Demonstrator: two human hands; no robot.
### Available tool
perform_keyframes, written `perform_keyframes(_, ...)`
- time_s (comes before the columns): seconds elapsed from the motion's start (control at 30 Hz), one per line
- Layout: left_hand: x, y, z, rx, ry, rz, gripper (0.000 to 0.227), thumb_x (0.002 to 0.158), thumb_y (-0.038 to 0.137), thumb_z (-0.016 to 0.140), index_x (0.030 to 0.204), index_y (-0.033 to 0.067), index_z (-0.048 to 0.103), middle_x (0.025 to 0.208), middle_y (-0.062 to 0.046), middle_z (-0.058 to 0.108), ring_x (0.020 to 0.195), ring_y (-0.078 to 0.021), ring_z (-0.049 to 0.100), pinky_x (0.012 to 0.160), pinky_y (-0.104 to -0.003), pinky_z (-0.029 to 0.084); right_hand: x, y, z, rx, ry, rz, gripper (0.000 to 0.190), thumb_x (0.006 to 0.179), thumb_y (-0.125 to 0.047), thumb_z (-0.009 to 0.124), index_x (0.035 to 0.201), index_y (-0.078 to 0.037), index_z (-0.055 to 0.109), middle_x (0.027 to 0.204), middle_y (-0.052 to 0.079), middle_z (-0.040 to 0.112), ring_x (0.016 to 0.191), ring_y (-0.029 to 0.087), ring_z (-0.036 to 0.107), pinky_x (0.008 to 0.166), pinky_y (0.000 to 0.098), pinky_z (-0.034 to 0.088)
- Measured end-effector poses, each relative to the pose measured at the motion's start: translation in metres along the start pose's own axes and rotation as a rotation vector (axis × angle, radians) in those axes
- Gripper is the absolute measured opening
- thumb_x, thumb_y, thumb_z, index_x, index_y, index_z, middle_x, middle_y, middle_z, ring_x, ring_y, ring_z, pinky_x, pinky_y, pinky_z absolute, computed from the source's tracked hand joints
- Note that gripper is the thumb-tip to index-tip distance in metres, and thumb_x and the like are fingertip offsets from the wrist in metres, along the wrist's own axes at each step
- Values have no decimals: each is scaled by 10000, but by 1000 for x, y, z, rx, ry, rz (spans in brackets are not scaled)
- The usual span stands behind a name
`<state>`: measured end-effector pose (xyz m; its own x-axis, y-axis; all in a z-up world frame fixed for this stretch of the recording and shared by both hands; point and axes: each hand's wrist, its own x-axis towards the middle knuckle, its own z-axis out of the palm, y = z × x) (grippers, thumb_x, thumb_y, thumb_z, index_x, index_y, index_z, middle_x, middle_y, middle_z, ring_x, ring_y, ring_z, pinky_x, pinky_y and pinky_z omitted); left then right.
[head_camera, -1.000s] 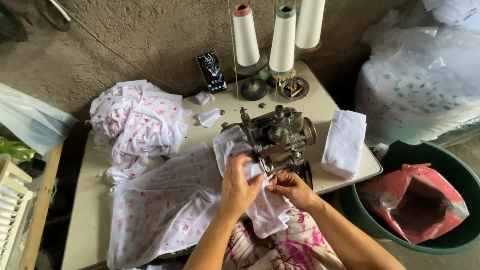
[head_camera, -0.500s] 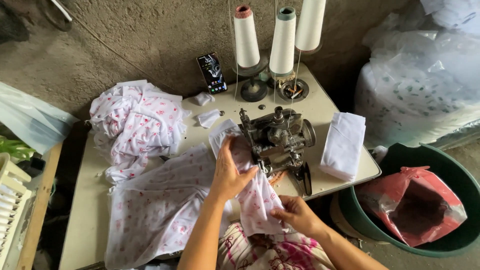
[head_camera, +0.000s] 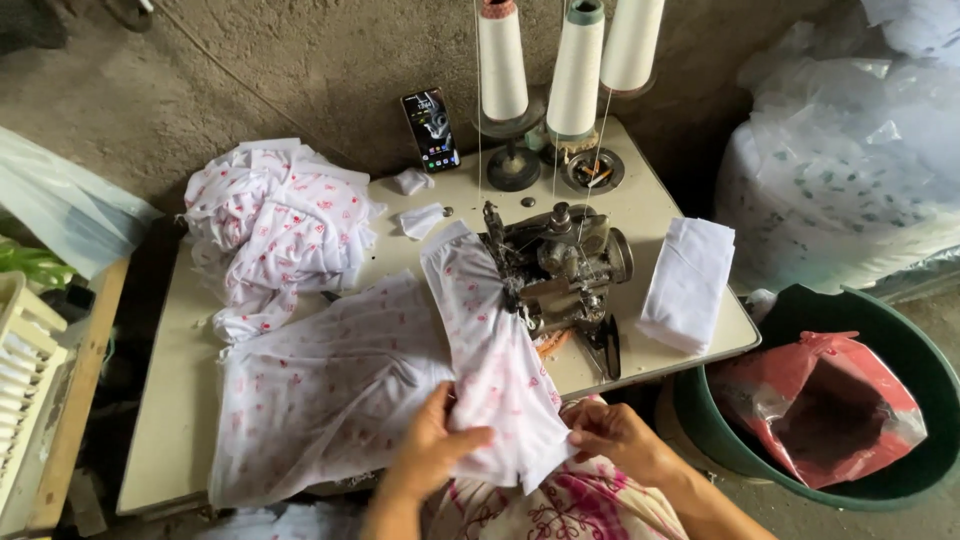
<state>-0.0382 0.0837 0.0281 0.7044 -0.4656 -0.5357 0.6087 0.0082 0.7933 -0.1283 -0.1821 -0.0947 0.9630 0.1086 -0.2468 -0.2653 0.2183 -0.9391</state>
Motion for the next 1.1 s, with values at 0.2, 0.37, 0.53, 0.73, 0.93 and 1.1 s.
perform_keyframes(0.2,26,28,-58,936,1159,1344,374,858,-62,713,1192,-38,548,1132,-167,644,1017,-394,578,898,-486,457,-24,-56,7,-155,-247,-303,243,873,-102,726,665,-75,602,779,57,602,752,195,544,783,349,397)
perform_keyframes(0.37,-1,-30,37,759,320,1477,428,857,219,754,1134,-15,527,1053,-146,610,943,-247,637,827,-308,578,-21,-46,16,-6,-189,-304,108,825,-8,751,742,-64,710,1009,93,665,923,192,606,813,347,454)
perform_keyframes(0.53,0,-83,53,842,130,1203,529,693,32,883,1077,40,518,1135,-129,532,1037,-327,625,868,-463,567,-21,-70,37,53,-261,-348,111,861,-2,700,772,-65,677,1042,104,625,894,201,590,810,332,475)
perform_keyframes(0.73,-11,-86,54,543,209,986,78,880,138,722,943,97,740,870,-17,774,708,-116,725,618,-235,618,-6,-35,39,402,63,-262,156,884,-142,608,993,-38,568,880,64,598,693,171,590,611,305,481)
perform_keyframes(0.93,-4,-86,55,158,190,662,210,975,204,547,849,86,668,729,-33,621,677,-153,527,646,-303,431,-5,-20,47,276,136,-76,208,800,-51,736,967,39,650,764,168,741,563,250,694,500,329,533)
perform_keyframes(1.1,13,-82,51,-674,192,382,762,854,577,425,1355,10,511,1172,-205,613,1048,-339,569,932,-468,468,-20,-26,46,281,188,-31,130,808,111,731,904,92,646,815,224,744,647,295,732,548,356,640)
